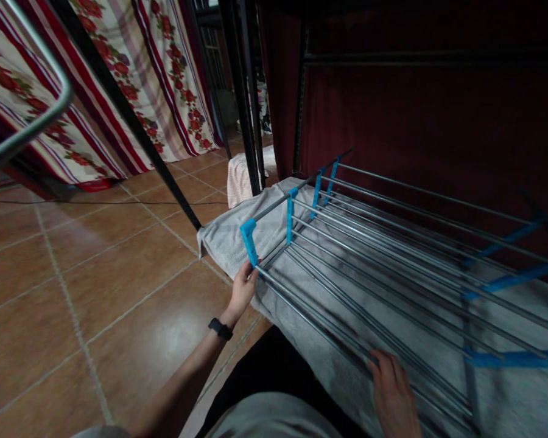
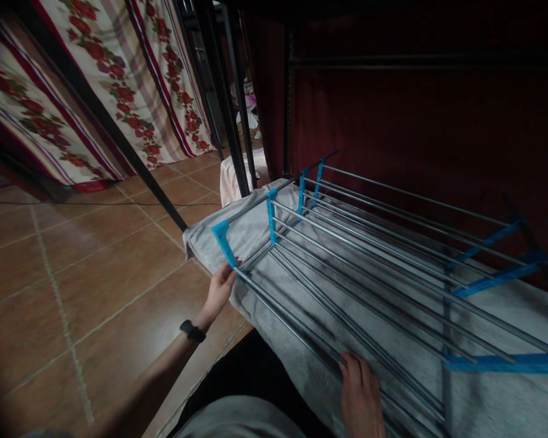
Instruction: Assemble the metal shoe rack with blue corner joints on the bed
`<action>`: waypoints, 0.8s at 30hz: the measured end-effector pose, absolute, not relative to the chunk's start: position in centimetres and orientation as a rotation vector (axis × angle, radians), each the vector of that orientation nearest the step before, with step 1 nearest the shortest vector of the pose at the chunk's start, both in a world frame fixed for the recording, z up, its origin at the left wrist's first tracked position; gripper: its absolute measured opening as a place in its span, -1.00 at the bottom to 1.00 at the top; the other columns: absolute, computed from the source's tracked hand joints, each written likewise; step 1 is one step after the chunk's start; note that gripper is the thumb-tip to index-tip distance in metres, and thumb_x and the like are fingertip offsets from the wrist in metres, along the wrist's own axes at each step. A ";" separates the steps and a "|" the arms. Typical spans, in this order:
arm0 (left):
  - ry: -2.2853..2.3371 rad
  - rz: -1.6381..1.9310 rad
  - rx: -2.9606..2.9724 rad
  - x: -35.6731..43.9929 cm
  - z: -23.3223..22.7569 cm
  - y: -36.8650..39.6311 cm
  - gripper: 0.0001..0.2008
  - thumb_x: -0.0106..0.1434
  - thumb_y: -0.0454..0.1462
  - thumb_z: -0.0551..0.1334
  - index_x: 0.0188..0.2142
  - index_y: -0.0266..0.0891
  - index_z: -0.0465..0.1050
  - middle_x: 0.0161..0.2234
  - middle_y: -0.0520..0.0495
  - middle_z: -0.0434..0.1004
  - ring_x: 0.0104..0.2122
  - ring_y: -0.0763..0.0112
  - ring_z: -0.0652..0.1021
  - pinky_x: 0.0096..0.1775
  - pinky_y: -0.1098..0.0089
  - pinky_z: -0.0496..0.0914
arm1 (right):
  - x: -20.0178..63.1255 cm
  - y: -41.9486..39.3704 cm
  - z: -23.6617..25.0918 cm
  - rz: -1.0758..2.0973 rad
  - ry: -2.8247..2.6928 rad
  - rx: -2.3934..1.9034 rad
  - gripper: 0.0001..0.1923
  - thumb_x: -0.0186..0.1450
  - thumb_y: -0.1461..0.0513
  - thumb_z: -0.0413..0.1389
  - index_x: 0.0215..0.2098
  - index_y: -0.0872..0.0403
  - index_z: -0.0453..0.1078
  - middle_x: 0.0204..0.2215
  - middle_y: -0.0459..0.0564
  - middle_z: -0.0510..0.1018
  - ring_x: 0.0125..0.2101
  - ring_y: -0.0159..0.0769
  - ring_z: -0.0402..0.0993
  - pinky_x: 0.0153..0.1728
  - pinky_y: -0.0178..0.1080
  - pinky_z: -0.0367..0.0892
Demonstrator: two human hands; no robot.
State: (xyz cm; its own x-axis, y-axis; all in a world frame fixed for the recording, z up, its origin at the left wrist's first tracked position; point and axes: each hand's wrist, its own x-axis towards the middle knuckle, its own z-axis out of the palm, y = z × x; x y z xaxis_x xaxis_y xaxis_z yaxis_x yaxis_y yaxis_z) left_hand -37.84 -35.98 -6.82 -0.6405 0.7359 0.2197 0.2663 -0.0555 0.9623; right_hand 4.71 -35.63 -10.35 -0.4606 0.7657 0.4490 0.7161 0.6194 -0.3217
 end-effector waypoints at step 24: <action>2.242 1.662 1.299 -37.0 -5.3 -39.1 -0.38 0.32 -0.08 0.21 0.31 -0.22 0.20 0.26 -0.31 0.28 0.19 -0.05 0.42 0.18 -0.07 0.35 | 0.9 -38.6 -4.5 0.069 -2.310 -1.488 -0.62 0.36 0.48 -0.06 0.04 0.04 0.32 -0.09 0.05 0.50 -0.05 -0.14 0.44 0.07 0.01 0.37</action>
